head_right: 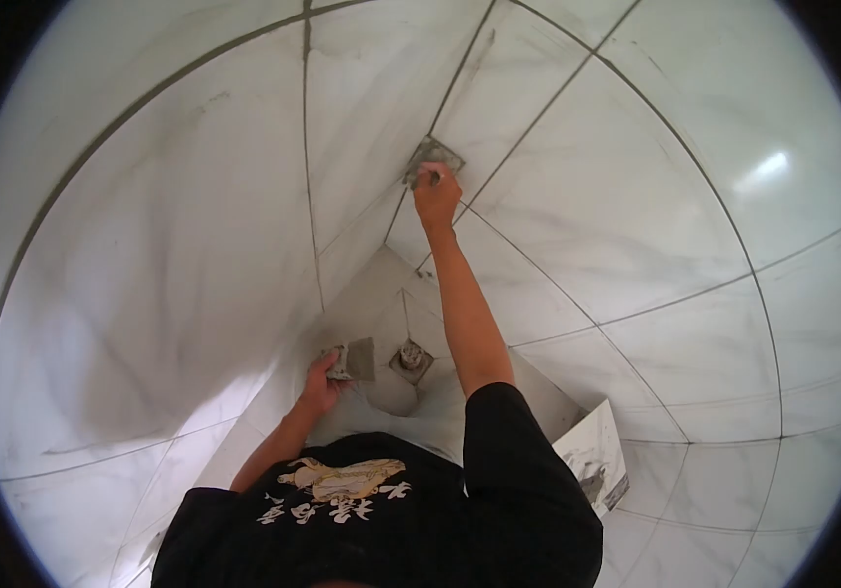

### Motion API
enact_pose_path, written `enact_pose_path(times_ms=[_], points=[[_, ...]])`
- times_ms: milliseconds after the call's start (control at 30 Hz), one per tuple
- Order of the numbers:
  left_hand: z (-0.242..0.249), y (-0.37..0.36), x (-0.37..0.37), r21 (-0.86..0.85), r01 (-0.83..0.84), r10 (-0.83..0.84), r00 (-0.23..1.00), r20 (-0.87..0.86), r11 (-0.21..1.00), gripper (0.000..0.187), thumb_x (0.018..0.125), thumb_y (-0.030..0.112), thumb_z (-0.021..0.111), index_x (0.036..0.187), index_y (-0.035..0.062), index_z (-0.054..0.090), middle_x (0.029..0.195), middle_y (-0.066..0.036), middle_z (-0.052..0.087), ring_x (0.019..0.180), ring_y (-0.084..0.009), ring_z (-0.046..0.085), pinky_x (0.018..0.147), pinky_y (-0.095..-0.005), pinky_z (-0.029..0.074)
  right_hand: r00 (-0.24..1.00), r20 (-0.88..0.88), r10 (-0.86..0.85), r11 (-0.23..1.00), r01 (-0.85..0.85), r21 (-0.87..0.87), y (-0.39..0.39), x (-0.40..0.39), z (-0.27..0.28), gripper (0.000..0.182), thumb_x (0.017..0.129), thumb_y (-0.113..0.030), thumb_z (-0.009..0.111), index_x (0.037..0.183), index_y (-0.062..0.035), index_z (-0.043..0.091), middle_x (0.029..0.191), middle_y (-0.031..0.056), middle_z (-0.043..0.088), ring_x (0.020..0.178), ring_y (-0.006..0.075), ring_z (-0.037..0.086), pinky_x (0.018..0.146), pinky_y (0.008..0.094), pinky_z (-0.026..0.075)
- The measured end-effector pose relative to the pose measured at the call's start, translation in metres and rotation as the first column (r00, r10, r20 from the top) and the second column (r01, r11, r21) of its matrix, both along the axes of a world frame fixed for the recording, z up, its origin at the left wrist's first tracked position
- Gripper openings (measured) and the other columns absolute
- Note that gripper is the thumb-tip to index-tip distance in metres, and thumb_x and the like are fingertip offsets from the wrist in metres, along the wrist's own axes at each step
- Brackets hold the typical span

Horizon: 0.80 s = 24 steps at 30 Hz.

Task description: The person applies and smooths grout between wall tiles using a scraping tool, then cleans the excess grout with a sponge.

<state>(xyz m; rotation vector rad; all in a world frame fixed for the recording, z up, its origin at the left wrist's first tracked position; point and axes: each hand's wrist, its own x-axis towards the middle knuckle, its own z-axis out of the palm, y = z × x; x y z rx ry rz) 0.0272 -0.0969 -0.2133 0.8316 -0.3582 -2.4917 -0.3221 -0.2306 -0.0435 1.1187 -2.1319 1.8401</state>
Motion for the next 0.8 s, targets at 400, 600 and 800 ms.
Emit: enact_pose_path(times_ms=[400, 600, 800], points=[[0.105, -0.015, -0.044, -0.011, -0.082, 0.081, 0.996, -0.048, 0.997, 0.037, 0.093, 0.031, 0.063, 0.123, 0.0117, 0.057, 0.111, -0.003, 0.066, 0.1, -0.0199, 0.064, 0.087, -0.0415, 0.052, 0.391, 0.772, 0.502, 0.587, -0.809, 0.029, 0.202, 0.087, 0.097, 0.013, 0.094, -0.019, 0.062, 0.099, -0.0071, 0.059, 0.077, -0.0013, 0.056, 0.057, 0.0058, 0.047, 0.044, 0.0232, 0.037], [0.158, -0.026, -0.063, -0.314, -0.065, -0.023, 0.963, -0.27, 0.947, 0.039, 0.094, 0.03, 0.061, 0.124, 0.0048, 0.055, 0.113, -0.006, 0.066, 0.103, -0.0197, 0.064, 0.081, -0.0419, 0.057, 0.662, 0.595, 0.456, 0.684, -0.688, 0.242, 0.222, 0.075, 0.084, 0.013, 0.093, -0.017, 0.062, 0.1, -0.0068, 0.059, 0.078, -0.0013, 0.056, 0.057, 0.0053, 0.048, 0.043, 0.0222, 0.038], [0.155, -0.02, -0.046, -0.304, -0.231, 0.132, 0.94, -0.314, 0.924, 0.04, 0.095, 0.031, 0.059, 0.122, 0.0024, 0.054, 0.117, -0.01, 0.064, 0.104, -0.0236, 0.065, 0.083, -0.0427, 0.059, 0.855, 0.315, 0.411, 0.718, -0.517, 0.466, 0.209, 0.026, 0.138, 0.025, 0.087, -0.015, 0.066, 0.11, -0.0061, 0.059, 0.084, 0.0029, 0.059, 0.064, 0.0093, 0.054, 0.047, 0.0251, 0.049]])
